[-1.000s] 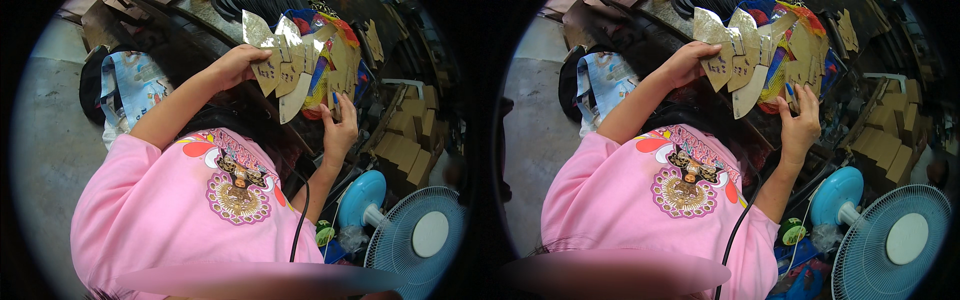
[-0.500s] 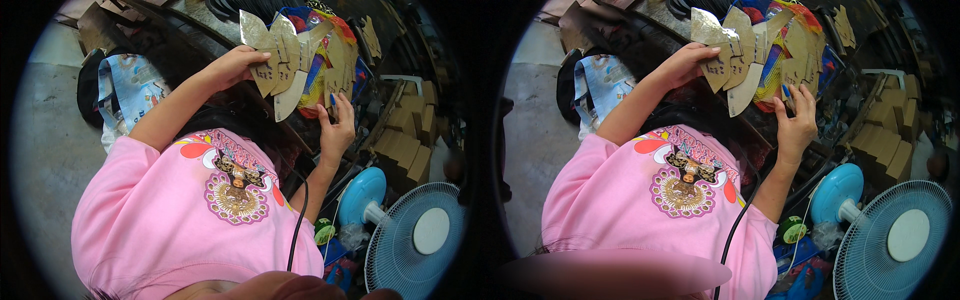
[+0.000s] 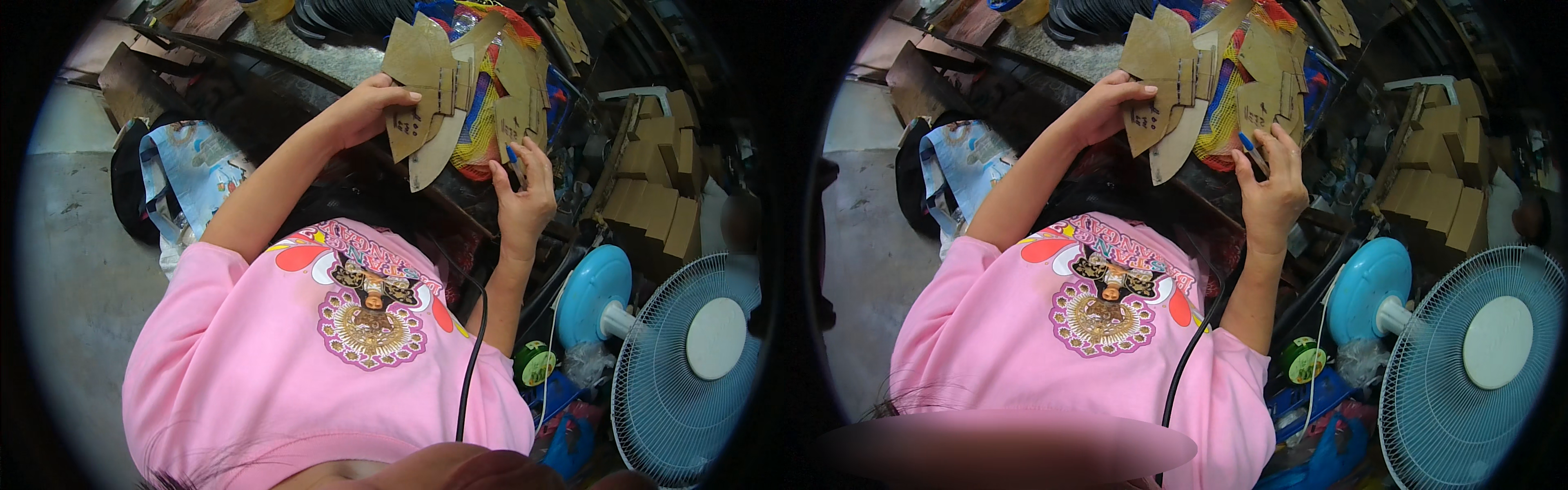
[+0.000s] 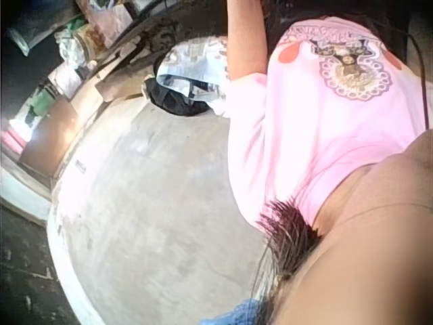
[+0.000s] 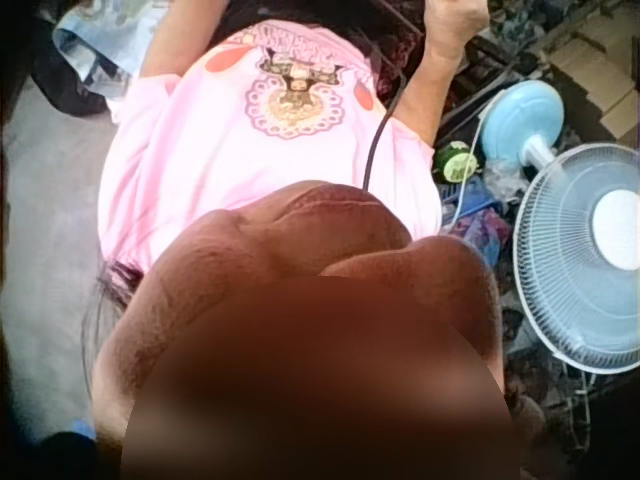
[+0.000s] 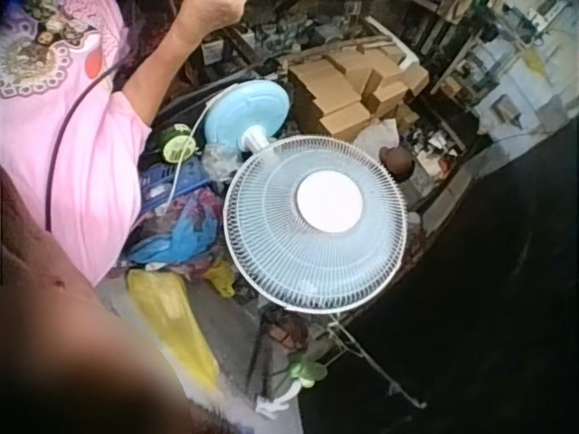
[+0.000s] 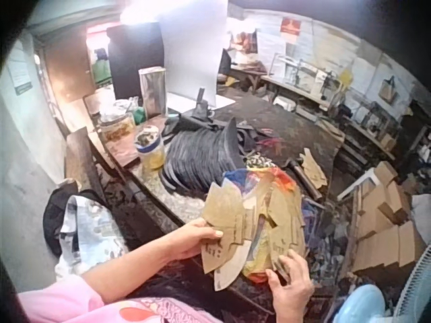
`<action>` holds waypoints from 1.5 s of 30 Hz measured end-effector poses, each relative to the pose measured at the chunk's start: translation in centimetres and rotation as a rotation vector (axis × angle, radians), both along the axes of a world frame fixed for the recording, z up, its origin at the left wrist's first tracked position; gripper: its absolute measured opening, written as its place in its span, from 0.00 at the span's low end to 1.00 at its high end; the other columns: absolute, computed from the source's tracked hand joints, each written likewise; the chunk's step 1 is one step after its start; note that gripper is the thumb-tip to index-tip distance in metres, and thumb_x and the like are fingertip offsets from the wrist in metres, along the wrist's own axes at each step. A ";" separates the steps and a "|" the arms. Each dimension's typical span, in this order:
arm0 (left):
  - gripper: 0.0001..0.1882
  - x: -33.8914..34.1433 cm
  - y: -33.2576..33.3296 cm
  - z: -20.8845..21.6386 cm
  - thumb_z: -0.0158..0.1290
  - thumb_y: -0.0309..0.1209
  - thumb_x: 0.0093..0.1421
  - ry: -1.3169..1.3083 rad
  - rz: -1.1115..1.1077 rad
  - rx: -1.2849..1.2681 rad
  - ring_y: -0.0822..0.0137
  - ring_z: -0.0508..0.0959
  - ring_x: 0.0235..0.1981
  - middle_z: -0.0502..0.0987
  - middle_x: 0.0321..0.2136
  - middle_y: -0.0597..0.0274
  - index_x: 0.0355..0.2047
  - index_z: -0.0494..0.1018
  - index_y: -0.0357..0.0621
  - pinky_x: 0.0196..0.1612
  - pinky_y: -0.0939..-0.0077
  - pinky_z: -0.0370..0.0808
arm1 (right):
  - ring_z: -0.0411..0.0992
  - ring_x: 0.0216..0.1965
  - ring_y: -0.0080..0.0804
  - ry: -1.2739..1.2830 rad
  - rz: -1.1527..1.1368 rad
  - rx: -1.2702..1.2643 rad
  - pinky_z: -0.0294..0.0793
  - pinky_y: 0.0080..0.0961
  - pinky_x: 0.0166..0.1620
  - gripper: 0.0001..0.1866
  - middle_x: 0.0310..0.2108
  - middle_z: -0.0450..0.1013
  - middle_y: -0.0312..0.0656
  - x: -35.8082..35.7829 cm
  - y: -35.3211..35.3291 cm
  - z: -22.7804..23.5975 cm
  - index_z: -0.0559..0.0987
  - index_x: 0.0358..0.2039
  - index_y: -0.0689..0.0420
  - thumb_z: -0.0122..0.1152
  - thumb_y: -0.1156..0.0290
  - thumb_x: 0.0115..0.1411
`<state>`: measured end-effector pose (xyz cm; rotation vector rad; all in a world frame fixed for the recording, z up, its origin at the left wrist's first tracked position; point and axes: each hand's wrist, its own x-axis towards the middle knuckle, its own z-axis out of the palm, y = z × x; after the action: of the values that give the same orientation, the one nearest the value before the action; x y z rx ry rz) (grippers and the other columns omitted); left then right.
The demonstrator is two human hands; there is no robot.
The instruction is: The person removes cardboard pieces from a colorful mesh bag, inspects them, and writes on them with a blue pen. The person then places the marked pieces back into the bag and repeats the process with additional pieces.
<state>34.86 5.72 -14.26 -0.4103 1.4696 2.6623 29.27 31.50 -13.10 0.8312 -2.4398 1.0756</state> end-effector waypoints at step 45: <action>0.21 0.9 7.8 3.2 0.60 0.29 0.49 1.065 0.170 -1.349 0.64 0.77 0.38 0.77 0.37 0.67 0.46 0.77 0.49 0.35 0.72 0.78 | 0.77 0.46 0.39 -0.179 0.417 -0.298 0.77 0.27 0.44 0.13 0.56 0.70 0.53 2.0 0.0 2.5 0.80 0.34 0.68 0.52 0.85 0.48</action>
<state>35.74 13.56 -11.01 1.0731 3.4124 1.4123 31.31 31.47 -10.59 1.2154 -2.2086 1.6799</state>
